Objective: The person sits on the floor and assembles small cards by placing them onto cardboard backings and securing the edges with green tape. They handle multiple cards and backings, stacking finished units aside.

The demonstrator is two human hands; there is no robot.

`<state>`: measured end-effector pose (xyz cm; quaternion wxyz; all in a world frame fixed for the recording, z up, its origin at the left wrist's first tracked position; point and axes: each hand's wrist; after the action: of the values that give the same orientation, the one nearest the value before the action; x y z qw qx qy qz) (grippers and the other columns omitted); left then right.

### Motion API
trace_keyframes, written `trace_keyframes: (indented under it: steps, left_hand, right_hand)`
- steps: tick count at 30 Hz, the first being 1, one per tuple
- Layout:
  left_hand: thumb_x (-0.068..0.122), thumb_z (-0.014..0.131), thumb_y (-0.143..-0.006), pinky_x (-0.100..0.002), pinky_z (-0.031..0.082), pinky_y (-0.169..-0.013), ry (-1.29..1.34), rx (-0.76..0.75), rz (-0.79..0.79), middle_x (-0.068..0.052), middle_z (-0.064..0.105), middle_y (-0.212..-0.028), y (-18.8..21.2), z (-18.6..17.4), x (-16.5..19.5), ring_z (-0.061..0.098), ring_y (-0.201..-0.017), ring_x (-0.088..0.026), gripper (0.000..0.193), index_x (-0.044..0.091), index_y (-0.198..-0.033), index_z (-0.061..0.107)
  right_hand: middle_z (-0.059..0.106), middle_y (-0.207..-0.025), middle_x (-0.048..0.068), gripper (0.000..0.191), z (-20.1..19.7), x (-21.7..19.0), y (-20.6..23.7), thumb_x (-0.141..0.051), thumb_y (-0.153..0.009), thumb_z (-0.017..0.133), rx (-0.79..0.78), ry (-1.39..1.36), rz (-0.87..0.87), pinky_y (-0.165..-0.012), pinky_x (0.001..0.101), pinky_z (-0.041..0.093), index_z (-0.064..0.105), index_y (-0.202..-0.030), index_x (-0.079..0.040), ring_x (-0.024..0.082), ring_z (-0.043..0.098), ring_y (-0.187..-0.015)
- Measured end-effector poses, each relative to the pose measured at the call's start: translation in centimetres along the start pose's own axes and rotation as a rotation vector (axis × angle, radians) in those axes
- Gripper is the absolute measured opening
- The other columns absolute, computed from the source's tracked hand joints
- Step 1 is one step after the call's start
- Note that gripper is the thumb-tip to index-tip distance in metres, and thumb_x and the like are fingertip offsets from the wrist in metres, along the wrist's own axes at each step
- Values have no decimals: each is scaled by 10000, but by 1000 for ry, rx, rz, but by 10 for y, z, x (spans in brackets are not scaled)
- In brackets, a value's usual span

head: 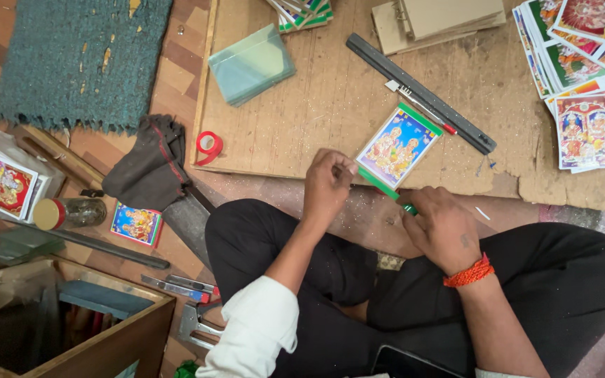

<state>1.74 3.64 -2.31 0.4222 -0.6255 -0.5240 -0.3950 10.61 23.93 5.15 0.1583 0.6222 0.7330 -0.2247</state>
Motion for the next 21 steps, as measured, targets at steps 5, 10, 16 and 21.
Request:
trace_keyframes:
  steps: [5,10,16,21]
  left_hand:
    - [9,729,-868,-314,535,-674,-74,34,-8,-89,643,-966,-10,7,4,674,-742,-198,68,-3,-878,663]
    - [15,742,-862,-331,537,-653,-90,58,-29,-94,663,-907,-12,14,-5,683,-704,-208,66,1,-873,678]
    - [27,744,-866,-337,539,-644,-100,55,-16,-103,676,-898,-12,14,-9,679,-689,-217,68,-1,-872,682]
    - [29,747,-863,-337,542,-646,-108,70,21,-101,676,-906,-11,15,-9,680,-687,-216,75,2,-868,677]
  right_hand:
    - [684,-914,83,177,9,5,1,-188,-871,686,-13,83,94,-734,456,527,712,-1026,-107,308,660,-919]
    - [693,-937,81,200,13,9,0,-173,-894,679,4,84,92,-757,453,535,749,-1079,-140,318,662,-941]
    - [690,-945,78,278,14,10,1,-124,-860,679,-12,62,121,-783,447,543,775,-1114,-183,307,666,-960]
    - [683,-940,77,297,15,11,1,-113,-853,678,0,58,111,-778,449,538,782,-1120,-193,309,659,-970]
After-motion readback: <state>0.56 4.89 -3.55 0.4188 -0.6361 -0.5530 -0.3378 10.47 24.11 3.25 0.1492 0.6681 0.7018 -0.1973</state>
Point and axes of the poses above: each hand's wrist, its own y-axis away from the middle knuckle, its own z-axis out of the palm, x = y × z
